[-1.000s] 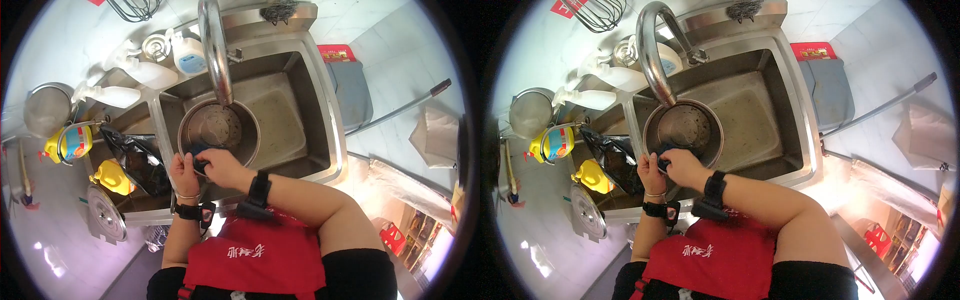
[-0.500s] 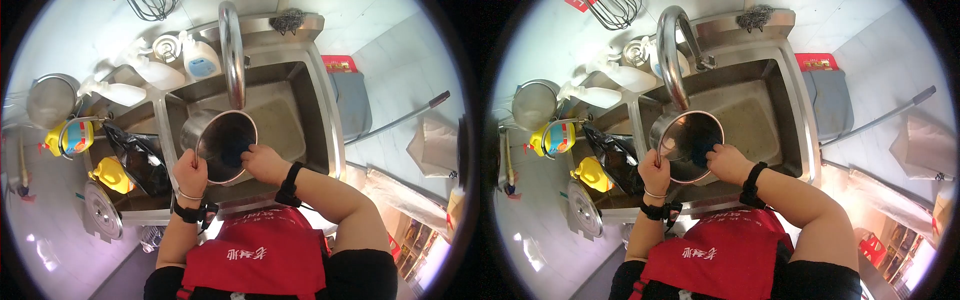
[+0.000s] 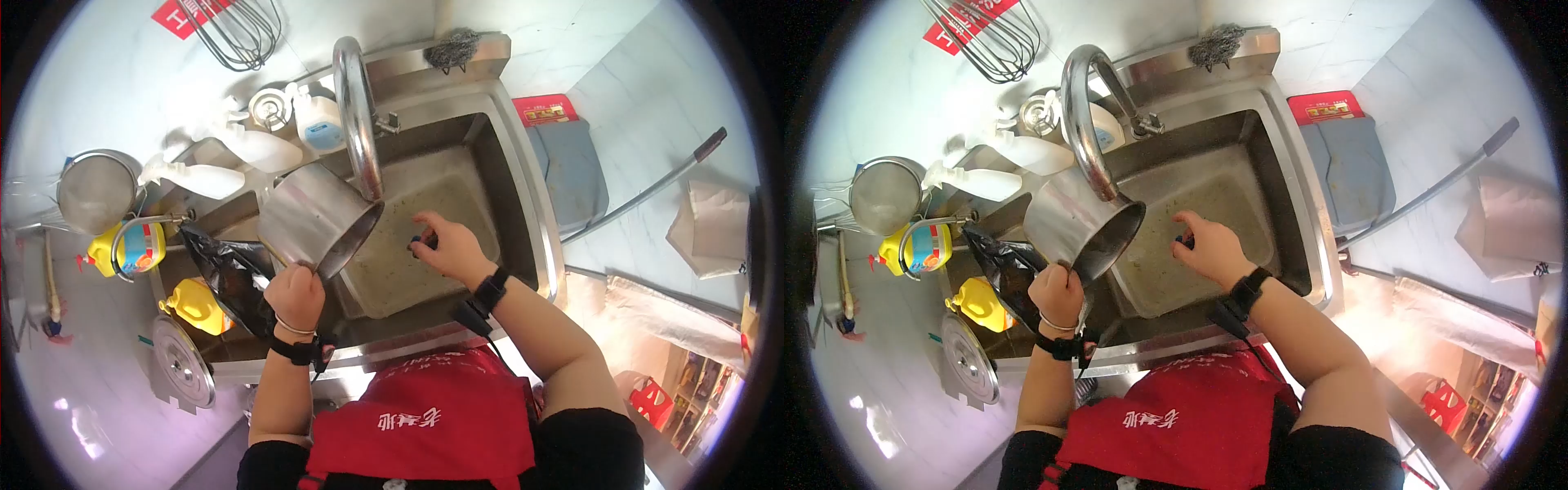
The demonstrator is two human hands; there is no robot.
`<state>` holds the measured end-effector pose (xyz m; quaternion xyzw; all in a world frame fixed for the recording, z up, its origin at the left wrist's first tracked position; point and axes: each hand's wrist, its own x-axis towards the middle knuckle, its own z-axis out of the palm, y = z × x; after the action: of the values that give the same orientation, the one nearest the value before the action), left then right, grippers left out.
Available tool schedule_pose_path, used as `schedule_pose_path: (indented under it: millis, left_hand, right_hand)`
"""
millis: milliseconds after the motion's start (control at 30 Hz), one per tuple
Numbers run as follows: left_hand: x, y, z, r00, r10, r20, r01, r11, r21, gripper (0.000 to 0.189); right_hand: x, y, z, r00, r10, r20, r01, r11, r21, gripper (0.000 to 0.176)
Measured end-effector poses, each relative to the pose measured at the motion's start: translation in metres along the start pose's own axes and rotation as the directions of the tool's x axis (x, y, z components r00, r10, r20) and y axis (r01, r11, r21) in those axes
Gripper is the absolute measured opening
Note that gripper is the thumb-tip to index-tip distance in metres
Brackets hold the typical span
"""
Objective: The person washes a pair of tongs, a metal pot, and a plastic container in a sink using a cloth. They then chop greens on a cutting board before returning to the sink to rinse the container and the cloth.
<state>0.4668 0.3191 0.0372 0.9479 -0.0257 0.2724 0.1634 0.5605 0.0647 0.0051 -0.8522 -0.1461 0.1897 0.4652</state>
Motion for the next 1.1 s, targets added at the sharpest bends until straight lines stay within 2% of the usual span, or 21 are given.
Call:
schedule_pose_path:
  millis: [67, 100, 200, 267, 300, 367, 467, 533, 567, 633, 667, 733, 767, 800, 833, 900, 933, 967, 1000, 1067, 1100]
  left_hand:
    - [-0.002, -0.002, -0.004, 0.991, 0.137, 0.012, -0.137, 0.99, 0.036, 0.025]
    - [-0.003, -0.001, -0.007, 0.99, 0.142, 0.011, -0.142, 0.989, 0.038, 0.025]
    - [-0.006, 0.002, -0.009, 0.958, 0.285, 0.045, -0.281, 0.957, -0.077, 0.027]
    - [-0.011, 0.008, -0.007, 0.956, 0.29, 0.053, -0.284, 0.954, -0.09, 0.027]
    - [-0.011, 0.011, -0.007, 0.954, 0.293, 0.06, -0.286, 0.953, -0.103, 0.028]
    - [-0.015, 0.01, -0.003, 0.961, 0.276, 0.014, -0.274, 0.958, -0.083, 0.03]
    - [-0.023, 0.01, -0.006, 0.978, 0.197, 0.065, -0.188, 0.974, -0.13, 0.029]
    - [-0.023, 0.016, -0.008, 0.992, -0.078, 0.103, 0.088, 0.991, -0.1, 0.036]
    - [-0.023, 0.017, -0.007, 0.992, -0.08, 0.1, 0.09, 0.991, -0.1, 0.036]
    - [-0.025, 0.017, -0.002, 0.985, -0.162, 0.063, 0.168, 0.981, -0.095, 0.066]
    - [-0.028, 0.018, 0.002, 0.985, -0.163, 0.062, 0.168, 0.981, -0.097, 0.066]
    - [-0.038, 0.018, 0.012, 0.936, -0.294, 0.193, 0.334, 0.914, -0.229, 0.087]
    - [-0.044, 0.017, 0.016, 0.936, -0.294, 0.192, 0.335, 0.914, -0.231, 0.087]
    - [-0.048, 0.015, 0.017, 0.862, -0.416, 0.29, 0.49, 0.828, -0.272, 0.089]
    - [-0.05, 0.012, 0.018, 0.763, -0.515, 0.391, 0.634, 0.716, -0.294, 0.091]
    - [-0.049, 0.007, 0.022, 0.758, -0.525, 0.386, 0.649, 0.665, -0.369, 0.091]
    - [-0.049, 0.005, 0.022, 0.753, -0.536, 0.383, 0.659, 0.61, -0.441, 0.092]
    - [-0.06, -0.004, 0.03, 0.753, -0.542, 0.374, 0.658, 0.608, -0.444, 0.092]
    - [-0.08, -0.018, 0.042, 0.734, -0.553, 0.393, 0.679, 0.612, -0.407, 0.089]
    - [-0.084, -0.017, 0.045, 0.713, -0.574, 0.403, 0.7, 0.61, -0.371, 0.087]
    - [-0.07, -0.001, 0.038, 0.46, -0.689, 0.56, 0.859, 0.183, -0.479, 0.082]
  right_hand:
    - [0.013, -0.001, 0.001, 0.986, 0.117, 0.118, -0.092, 0.975, -0.204, 0.043]
    - [0.02, -0.002, 0.003, 0.987, 0.115, 0.114, -0.091, 0.975, -0.201, 0.043]
    - [0.035, 0.0, 0.008, 0.992, 0.062, 0.111, -0.016, 0.926, -0.378, 0.041]
    - [0.041, 0.007, 0.011, 0.957, -0.164, 0.238, 0.251, 0.88, -0.402, 0.036]
    - [0.041, 0.013, 0.015, 0.957, -0.165, 0.239, 0.253, 0.879, -0.405, 0.036]
    - [0.039, 0.024, 0.02, 0.93, -0.353, 0.098, 0.366, 0.88, -0.302, 0.031]
    - [0.036, 0.025, 0.018, 0.914, -0.404, 0.035, 0.395, 0.868, -0.301, 0.038]
    - [0.036, 0.023, 0.018, 0.883, -0.469, -0.009, 0.444, 0.842, -0.306, 0.04]
    - [0.035, 0.022, 0.018, 0.848, -0.527, -0.059, 0.486, 0.816, -0.312, 0.041]
    - [0.03, 0.02, 0.019, 0.859, -0.511, -0.039, 0.47, 0.816, -0.335, 0.037]
    - [0.028, 0.019, 0.019, 0.87, -0.494, -0.019, 0.455, 0.815, -0.359, 0.035]
    - [0.027, 0.023, 0.025, 0.871, -0.491, -0.017, 0.449, 0.811, -0.376, 0.036]
    - [0.026, 0.025, 0.026, 0.872, -0.489, -0.016, 0.446, 0.806, -0.389, 0.038]
    - [0.025, 0.026, 0.026, 0.871, -0.491, -0.015, 0.447, 0.805, -0.391, 0.038]
    - [0.023, 0.026, 0.026, 0.895, -0.445, 0.019, 0.421, 0.831, -0.363, 0.042]
    - [0.024, 0.022, 0.019, 0.913, -0.404, 0.058, 0.398, 0.852, -0.339, 0.047]
    - [0.024, 0.018, 0.01, 0.95, -0.295, 0.101, 0.311, 0.912, -0.266, 0.049]
    - [0.025, 0.012, 0.002, 0.971, -0.186, 0.153, 0.214, 0.957, -0.197, 0.051]
    - [0.03, 0.007, -0.005, 0.968, -0.194, 0.159, 0.224, 0.954, -0.2, 0.051]
    - [0.05, -0.001, -0.02, 0.996, -0.016, 0.082, 0.021, 0.998, -0.064, 0.056]
    - [0.064, 0.002, -0.021, 0.996, -0.024, 0.091, 0.03, 0.997, -0.068, 0.056]
